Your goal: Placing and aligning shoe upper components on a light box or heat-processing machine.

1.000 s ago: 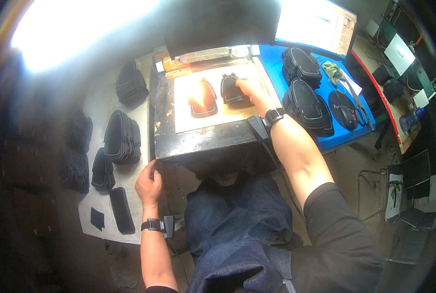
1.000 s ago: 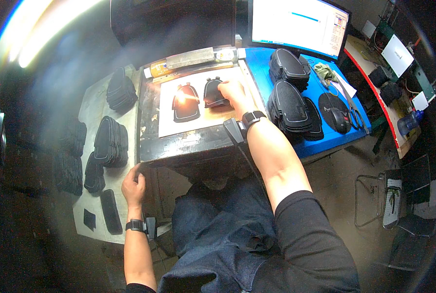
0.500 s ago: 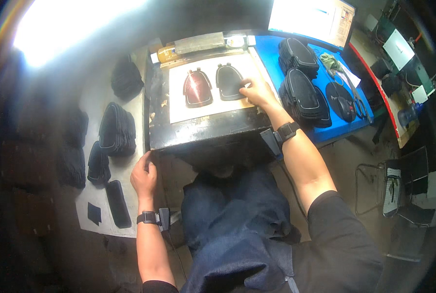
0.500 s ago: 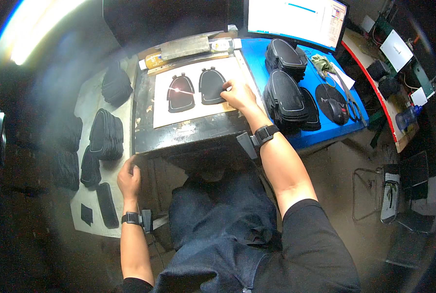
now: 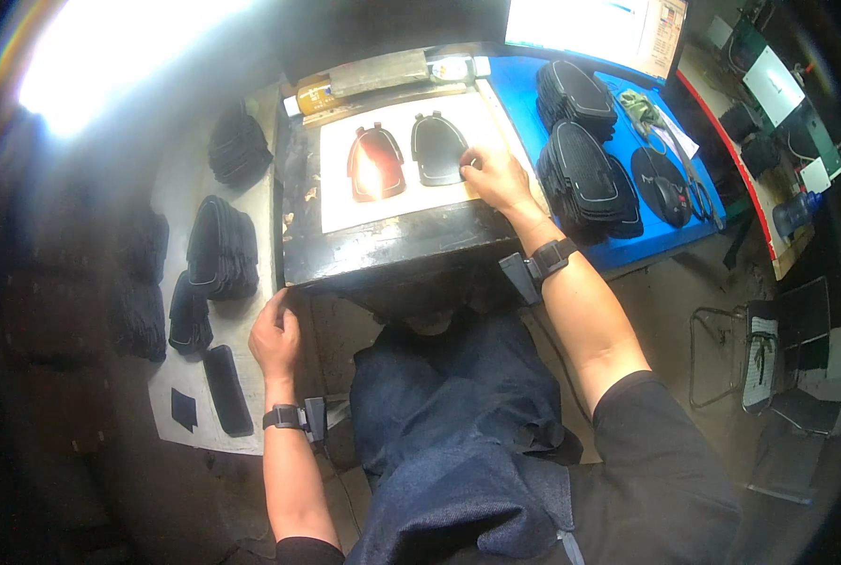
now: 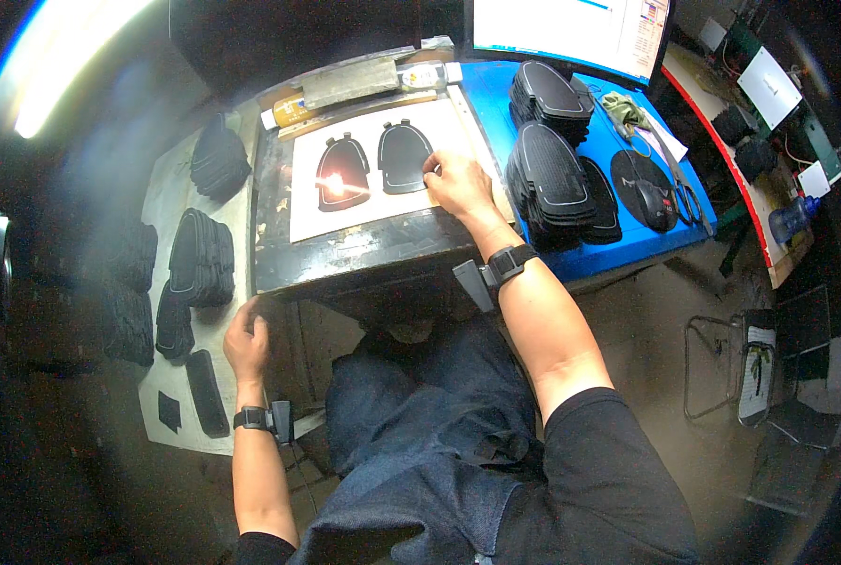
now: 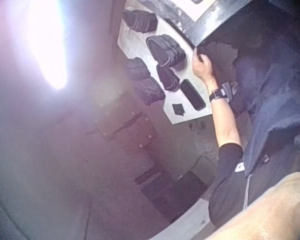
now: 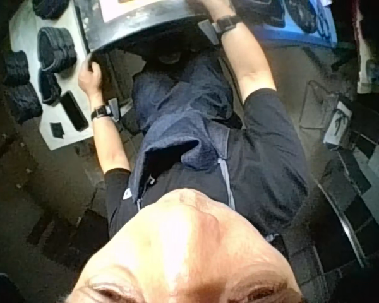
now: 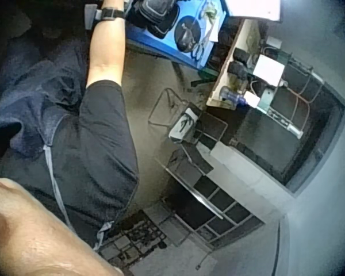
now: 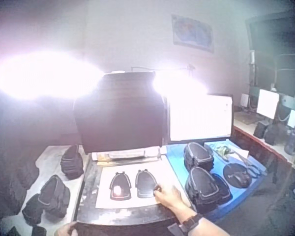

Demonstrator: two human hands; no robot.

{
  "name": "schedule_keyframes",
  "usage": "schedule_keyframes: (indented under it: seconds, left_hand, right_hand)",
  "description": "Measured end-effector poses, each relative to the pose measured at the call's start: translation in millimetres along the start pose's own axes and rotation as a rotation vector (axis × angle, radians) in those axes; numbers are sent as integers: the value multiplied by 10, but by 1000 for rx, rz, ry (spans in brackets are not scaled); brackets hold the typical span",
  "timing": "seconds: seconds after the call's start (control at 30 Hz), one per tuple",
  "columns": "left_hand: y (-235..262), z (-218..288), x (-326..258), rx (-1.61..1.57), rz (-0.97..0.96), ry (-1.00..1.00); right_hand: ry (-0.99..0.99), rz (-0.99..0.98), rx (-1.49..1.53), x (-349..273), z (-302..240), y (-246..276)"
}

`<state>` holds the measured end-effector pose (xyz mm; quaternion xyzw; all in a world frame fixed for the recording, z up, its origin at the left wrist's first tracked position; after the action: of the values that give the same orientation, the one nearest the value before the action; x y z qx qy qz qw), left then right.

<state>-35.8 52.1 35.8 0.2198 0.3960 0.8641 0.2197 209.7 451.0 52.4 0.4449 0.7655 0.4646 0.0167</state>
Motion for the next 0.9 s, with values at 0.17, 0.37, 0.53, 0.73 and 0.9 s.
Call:
schedule_keyframes:
  seconds: [0.17, 0.37, 0.53, 0.73, 0.9]
  left_hand:
    - [-14, -53, 13, 15, -2, 16]
    - [-16, -4, 23, 24, 5, -2]
    - [24, 35, 2, 52, 87, -125]
    - [15, 34, 7, 14, 31, -31]
    - [21, 0, -7, -12, 35, -21]
  right_hand:
    - [-58, -9, 43, 12, 14, 0]
    - [-85, -27, 106, 30, 96, -38]
    - [-69, -9, 111, 48, 80, -22]
    - [-43, -5, 90, 52, 78, -37]
    - [-11, -1, 67, 40, 41, -27]
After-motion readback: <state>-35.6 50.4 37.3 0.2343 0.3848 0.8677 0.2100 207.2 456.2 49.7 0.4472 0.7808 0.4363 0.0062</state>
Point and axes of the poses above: each hand's wrist, its own x-axis towards the middle knuckle, its own y-axis out of the back of the hand, z = x × y, the point moved 9 cm from there along x, towards the middle knuckle, and after that the axes turned 9 degrees about y, right-handed, at the moved point
